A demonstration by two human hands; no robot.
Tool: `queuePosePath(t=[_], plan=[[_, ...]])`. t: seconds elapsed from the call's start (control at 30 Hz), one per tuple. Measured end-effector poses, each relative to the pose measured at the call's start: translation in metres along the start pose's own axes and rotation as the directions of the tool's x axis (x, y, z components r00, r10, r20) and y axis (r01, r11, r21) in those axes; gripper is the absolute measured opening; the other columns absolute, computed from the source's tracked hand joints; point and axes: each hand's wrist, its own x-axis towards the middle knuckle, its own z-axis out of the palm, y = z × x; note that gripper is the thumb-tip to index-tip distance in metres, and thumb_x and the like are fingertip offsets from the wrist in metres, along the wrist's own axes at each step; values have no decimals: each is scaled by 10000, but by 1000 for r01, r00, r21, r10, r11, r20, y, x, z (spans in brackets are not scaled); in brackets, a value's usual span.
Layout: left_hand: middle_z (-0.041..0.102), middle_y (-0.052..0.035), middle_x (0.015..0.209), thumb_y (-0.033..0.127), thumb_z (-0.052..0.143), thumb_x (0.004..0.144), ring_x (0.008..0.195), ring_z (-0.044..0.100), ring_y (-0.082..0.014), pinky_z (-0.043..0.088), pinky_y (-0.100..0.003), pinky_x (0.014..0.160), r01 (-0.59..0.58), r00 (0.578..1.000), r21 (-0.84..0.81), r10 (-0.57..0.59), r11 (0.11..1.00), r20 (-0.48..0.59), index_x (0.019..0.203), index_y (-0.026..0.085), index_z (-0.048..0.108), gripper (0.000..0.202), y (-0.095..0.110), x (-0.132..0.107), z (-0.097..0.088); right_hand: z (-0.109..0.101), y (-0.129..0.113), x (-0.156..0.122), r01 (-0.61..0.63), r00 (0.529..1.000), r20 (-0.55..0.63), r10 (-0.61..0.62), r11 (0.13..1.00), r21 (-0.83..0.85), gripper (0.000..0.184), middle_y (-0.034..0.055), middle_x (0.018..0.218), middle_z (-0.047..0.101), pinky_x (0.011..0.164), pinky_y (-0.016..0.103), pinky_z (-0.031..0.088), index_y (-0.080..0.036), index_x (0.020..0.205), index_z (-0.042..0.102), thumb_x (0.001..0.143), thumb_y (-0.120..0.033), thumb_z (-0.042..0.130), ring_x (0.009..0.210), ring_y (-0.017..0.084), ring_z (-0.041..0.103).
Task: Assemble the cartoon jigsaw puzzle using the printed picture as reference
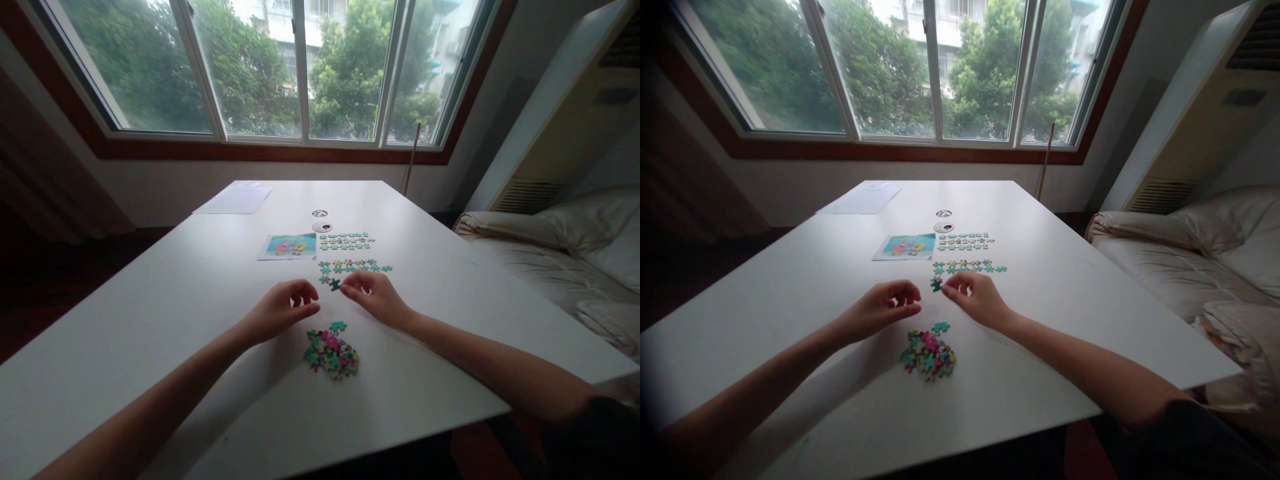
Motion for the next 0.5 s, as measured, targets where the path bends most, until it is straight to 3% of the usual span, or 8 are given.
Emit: queuePosePath(t=[0.1,0.27,0.4,0.5], plan=[[577,3,678,281,546,764,597,491,-105,389,-213,549,-49,998,174,53,983,-19,785,157,594,135,-5,0,-3,-2,13,8,-112,982,-133,133,982,150,257,9,673,596,543,232,400,-160,749,615,747,-416,591,576,100,483],[601,-8,711,202,521,765,612,499,-107,417,-217,584,-120,993,263,121,957,12,768,161,606,94,-8,0,-3,-4,19,11,-156,970,-155,187,969,191,312,18,665,607,538,238,409,-154,755,622,723,-463,596,578,110,497],[605,-16,745,182,500,792,628,506,-113,430,-225,607,-159,987,252,154,955,38,836,165,624,133,-4,-2,0,-15,24,21,-103,979,-177,103,995,12,286,29,687,634,536,229,403,-147,765,641,745,-426,580,572,107,503],[600,-34,835,149,453,830,696,532,-119,441,-226,653,-231,970,202,209,952,121,931,185,640,216,-2,-4,2,-32,39,47,-109,981,-182,70,971,-214,266,38,720,658,574,228,420,-147,786,652,773,-390,545,606,114,538]])
